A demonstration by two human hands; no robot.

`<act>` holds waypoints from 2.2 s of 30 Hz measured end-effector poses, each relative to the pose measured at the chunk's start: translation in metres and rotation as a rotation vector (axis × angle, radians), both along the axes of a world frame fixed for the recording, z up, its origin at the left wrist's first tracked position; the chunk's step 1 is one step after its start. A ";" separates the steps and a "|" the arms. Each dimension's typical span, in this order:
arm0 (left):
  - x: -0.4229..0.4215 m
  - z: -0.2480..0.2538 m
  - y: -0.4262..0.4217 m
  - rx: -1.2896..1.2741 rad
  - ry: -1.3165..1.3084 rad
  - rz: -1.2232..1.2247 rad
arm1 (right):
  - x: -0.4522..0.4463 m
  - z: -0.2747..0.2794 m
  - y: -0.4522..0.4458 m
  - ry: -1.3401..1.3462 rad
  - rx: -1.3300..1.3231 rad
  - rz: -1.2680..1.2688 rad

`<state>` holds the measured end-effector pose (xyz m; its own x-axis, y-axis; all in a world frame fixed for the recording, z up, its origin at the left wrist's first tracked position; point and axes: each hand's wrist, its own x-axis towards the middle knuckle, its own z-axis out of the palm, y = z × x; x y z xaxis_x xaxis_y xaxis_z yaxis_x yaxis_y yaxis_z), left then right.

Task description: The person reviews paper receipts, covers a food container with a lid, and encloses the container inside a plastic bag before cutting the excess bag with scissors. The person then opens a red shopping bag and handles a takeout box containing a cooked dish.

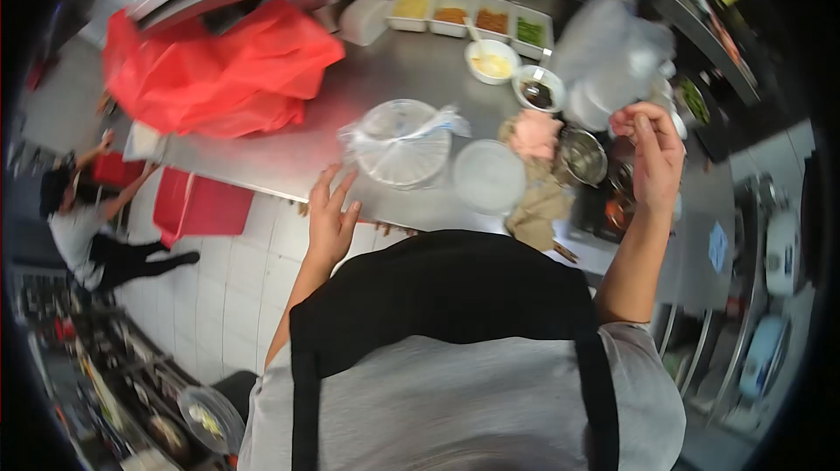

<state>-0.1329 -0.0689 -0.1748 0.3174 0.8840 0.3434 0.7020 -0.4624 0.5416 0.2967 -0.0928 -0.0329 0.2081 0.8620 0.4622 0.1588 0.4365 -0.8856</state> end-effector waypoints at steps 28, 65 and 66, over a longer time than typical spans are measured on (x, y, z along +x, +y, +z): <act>0.128 0.012 0.072 0.137 0.284 0.044 | 0.245 -0.082 -0.028 -0.949 -0.393 -0.648; 0.077 0.059 0.108 0.110 -0.029 -0.043 | -0.075 -0.181 0.026 -1.006 -0.213 -0.083; 0.077 0.060 0.107 0.100 -0.032 -0.038 | -0.076 -0.180 0.029 -1.030 -0.320 -0.119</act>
